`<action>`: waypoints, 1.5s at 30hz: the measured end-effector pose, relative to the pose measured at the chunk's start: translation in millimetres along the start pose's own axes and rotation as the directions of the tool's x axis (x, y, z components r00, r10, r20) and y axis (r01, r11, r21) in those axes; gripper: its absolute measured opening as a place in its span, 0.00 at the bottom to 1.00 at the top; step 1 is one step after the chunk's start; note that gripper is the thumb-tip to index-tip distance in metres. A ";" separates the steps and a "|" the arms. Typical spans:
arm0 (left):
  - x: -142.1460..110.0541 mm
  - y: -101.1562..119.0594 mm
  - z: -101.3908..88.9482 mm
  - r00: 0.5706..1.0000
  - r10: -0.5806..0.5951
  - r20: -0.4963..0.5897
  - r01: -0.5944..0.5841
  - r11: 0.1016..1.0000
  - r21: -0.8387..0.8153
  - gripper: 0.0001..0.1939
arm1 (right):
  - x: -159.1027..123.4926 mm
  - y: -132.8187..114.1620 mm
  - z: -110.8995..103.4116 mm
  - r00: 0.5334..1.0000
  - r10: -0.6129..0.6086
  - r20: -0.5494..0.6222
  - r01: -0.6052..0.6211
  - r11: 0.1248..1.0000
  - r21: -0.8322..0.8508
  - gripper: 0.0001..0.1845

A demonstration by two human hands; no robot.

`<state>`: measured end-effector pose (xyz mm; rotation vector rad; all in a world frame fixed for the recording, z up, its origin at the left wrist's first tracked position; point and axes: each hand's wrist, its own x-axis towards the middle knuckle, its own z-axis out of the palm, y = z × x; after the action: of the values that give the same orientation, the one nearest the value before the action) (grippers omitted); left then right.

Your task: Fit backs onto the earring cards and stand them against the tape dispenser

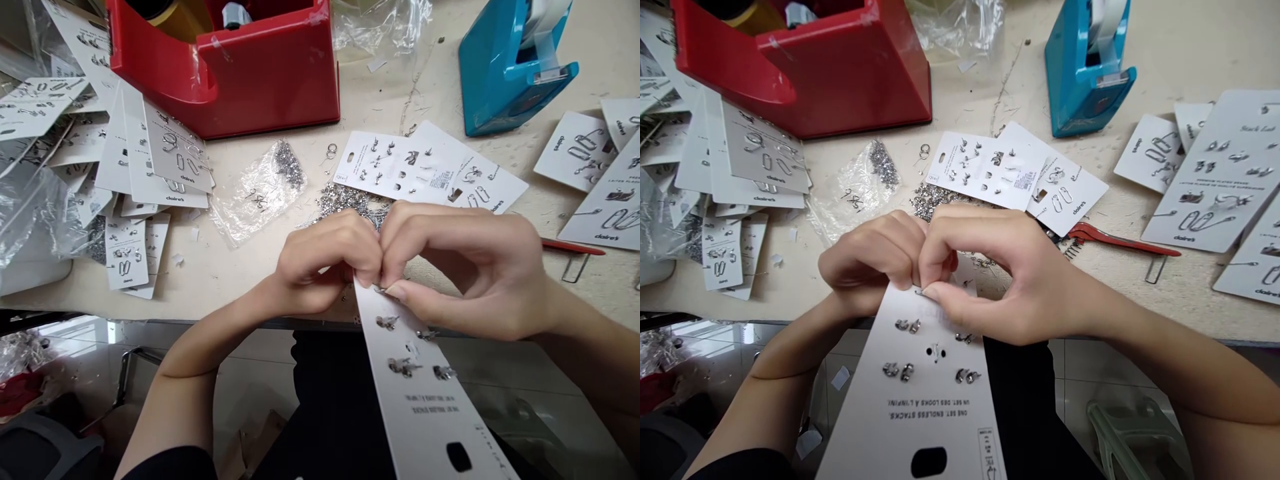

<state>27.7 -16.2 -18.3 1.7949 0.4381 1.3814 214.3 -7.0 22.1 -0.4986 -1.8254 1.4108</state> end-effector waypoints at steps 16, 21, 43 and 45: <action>0.0 -3.5 -0.2 0.995 -0.060 -0.079 0.059 0.998 -0.021 0.09 | -1.7 2.0 -2.3 0.997 0.079 -0.015 -0.079 0.997 0.010 0.05; -1.0 -2.3 1.4 0.980 -0.180 -0.089 0.159 0.967 -0.201 0.10 | -0.3 -0.4 -2.6 0.988 0.140 -0.058 -0.139 0.990 0.032 0.02; -5.1 -1.7 7.5 0.983 -0.112 -0.143 0.104 0.993 -0.064 0.08 | -5.0 1.3 7.3 0.989 0.021 -0.145 -0.038 0.993 -0.115 0.06; -4.2 -1.0 7.1 0.984 -0.100 -0.146 0.094 0.995 -0.044 0.08 | -4.5 -0.3 6.0 0.990 -0.005 -0.144 -0.017 0.988 -0.155 0.07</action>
<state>32.9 -21.3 -22.2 1.6257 0.5680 1.4506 212.7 -14.0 20.3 -0.6688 -1.8257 1.2090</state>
